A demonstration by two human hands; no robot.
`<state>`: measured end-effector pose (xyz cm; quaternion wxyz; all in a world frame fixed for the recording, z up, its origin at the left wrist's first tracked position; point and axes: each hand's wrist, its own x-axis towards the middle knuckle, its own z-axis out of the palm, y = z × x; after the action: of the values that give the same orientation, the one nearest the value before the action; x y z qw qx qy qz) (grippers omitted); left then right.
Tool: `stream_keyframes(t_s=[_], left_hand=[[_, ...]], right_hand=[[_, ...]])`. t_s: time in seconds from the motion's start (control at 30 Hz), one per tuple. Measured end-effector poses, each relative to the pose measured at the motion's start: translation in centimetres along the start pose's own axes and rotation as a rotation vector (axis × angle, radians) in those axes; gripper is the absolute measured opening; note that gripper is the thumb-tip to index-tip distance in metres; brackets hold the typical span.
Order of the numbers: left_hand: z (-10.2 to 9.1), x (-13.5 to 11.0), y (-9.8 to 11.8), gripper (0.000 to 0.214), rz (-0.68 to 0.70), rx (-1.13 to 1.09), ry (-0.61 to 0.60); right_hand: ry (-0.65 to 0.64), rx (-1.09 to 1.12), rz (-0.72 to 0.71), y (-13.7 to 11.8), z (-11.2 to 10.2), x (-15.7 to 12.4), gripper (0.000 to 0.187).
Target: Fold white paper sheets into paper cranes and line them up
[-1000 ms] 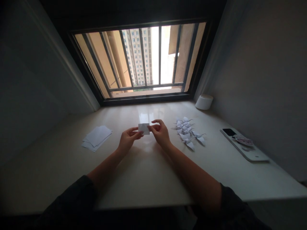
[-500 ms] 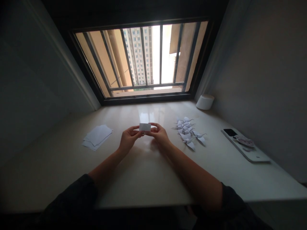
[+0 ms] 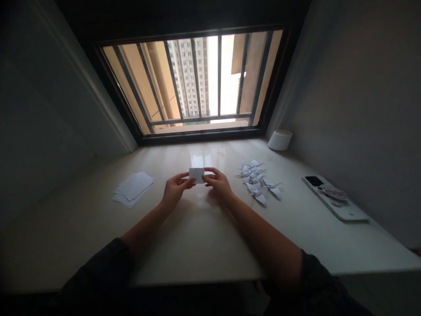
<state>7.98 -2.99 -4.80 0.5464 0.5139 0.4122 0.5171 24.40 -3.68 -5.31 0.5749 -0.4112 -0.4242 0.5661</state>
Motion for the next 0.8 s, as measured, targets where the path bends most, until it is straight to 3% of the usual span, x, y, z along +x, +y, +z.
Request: stream_keyframes(t_s=[0.13,0.3,0.4,0.57,0.8], left_hand=[[-0.3,-0.1,0.2,0.046,0.093,0.110,0.011],[-0.7,-0.8,1.1,0.032,0.326,0.521,0.069],[-0.7,-1.1,1.3,0.022,0.420,0.734,0.085],[-0.6,-1.1,1.2,0.015,0.529,0.850,0.092],[-0.5,-1.1,1.9,0.036,0.645,0.851,0.144]], right_hand=[[-0.050,-0.088,-0.082,0.2,-0.2,0.2,0.042],[0.053,-0.455,-0.328,-0.2,0.0,-0.4,0.040],[0.055,-0.592,-0.375,-0.5,0.3,-0.9,0.042],[-0.066,-0.467,-0.379,-0.2,0.3,-0.8,0.025],[-0.008,-0.330,-0.366,0.2,-0.3,0.2,0.025]])
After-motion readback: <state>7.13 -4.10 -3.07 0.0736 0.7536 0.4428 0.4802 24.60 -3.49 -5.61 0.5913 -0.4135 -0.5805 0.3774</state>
